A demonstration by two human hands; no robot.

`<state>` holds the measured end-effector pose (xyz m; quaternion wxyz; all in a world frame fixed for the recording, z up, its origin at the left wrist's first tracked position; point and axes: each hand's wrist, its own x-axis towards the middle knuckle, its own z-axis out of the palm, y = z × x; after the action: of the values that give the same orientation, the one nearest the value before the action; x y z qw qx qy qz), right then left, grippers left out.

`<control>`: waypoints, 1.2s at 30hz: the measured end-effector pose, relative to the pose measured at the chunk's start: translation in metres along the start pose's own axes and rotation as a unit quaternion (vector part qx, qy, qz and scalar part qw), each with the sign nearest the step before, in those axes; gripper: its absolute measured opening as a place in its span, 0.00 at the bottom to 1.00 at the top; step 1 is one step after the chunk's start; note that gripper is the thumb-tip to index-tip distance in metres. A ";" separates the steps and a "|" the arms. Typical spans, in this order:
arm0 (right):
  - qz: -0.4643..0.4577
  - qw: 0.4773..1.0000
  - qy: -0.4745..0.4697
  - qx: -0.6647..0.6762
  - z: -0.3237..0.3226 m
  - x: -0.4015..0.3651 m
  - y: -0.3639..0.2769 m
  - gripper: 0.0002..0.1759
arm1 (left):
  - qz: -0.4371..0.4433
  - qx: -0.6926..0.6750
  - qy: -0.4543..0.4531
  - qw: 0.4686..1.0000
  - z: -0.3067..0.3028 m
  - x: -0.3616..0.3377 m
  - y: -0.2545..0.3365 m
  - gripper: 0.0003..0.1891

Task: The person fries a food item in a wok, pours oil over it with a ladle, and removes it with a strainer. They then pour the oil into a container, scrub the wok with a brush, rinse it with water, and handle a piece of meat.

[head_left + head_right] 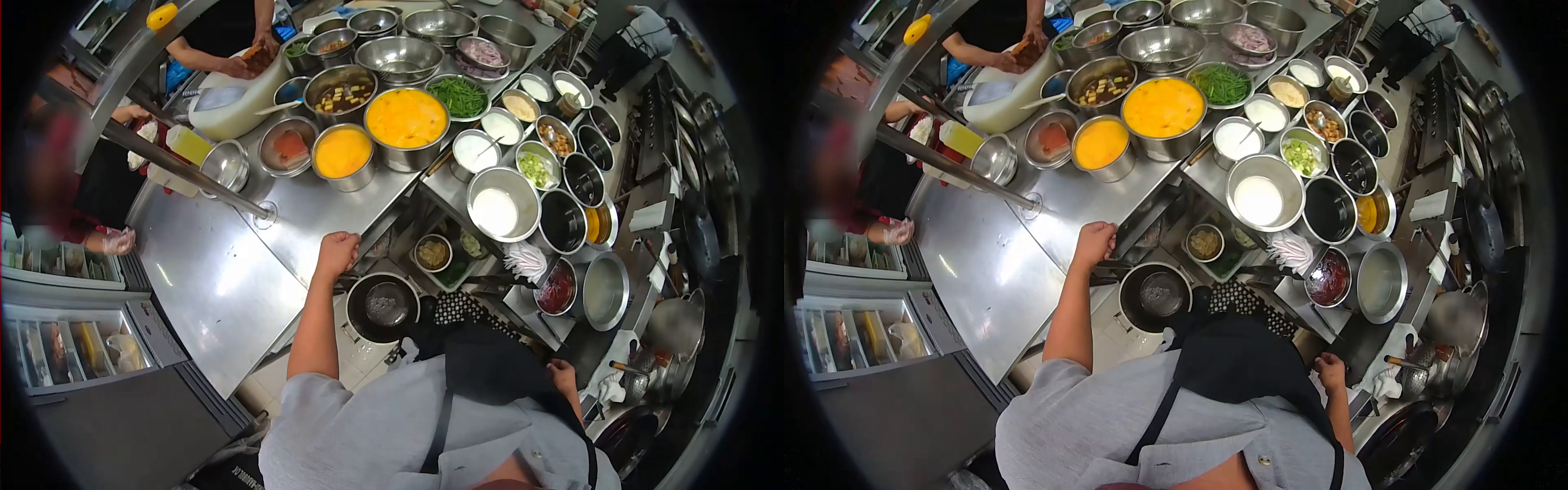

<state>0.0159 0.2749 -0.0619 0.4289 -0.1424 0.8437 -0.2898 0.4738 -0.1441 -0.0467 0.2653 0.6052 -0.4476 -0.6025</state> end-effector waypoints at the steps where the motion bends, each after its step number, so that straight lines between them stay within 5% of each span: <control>1: 0.021 0.999 0.011 -0.041 -0.003 -0.003 0.000 0.08 | -0.004 0.008 -0.002 1.000 0.001 0.000 0.002 0.14; 10: 0.064 0.995 0.009 -0.074 -0.026 0.020 0.170 0.05 | -0.029 -0.001 0.006 1.000 0.003 -0.007 0.013 0.12; 16: 0.053 0.998 0.014 -0.017 -0.020 0.027 0.200 0.04 | 0.020 0.013 -0.012 1.000 -0.018 0.002 0.017 0.11; 19: 0.046 0.999 0.023 0.007 -0.018 0.024 0.197 0.04 | 0.249 0.206 0.256 0.911 -0.068 0.049 0.031 0.13; 22: 0.026 0.998 0.028 0.040 -0.017 0.027 0.193 0.04 | 0.277 0.399 0.332 0.809 -0.101 0.064 0.086 0.15; 23: 0.022 0.998 0.028 0.052 -0.016 0.030 0.191 0.04 | 0.276 0.399 0.332 0.809 -0.109 0.077 0.090 0.15; 25: 0.039 0.999 0.024 0.024 -0.019 0.037 0.183 0.05 | 0.193 0.305 0.470 0.805 -0.115 0.099 0.100 0.18; 28: 0.069 0.997 0.013 0.023 -0.019 0.033 0.187 0.07 | 0.075 0.300 0.484 0.819 -0.117 0.106 0.113 0.20; 32: 0.013 0.999 -0.035 0.003 -0.029 0.064 0.277 0.09 | 0.074 0.312 0.501 0.804 -0.135 0.129 0.098 0.23; 36: 0.042 0.998 -0.040 -0.031 -0.036 0.061 0.279 0.09 | 0.040 0.343 0.443 0.827 -0.142 0.130 0.104 0.16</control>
<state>-0.0472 0.4788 -0.2549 0.4693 -0.1315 0.8396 -0.2397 0.5714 -0.3350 -0.0026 0.2346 0.8407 -0.4836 -0.0663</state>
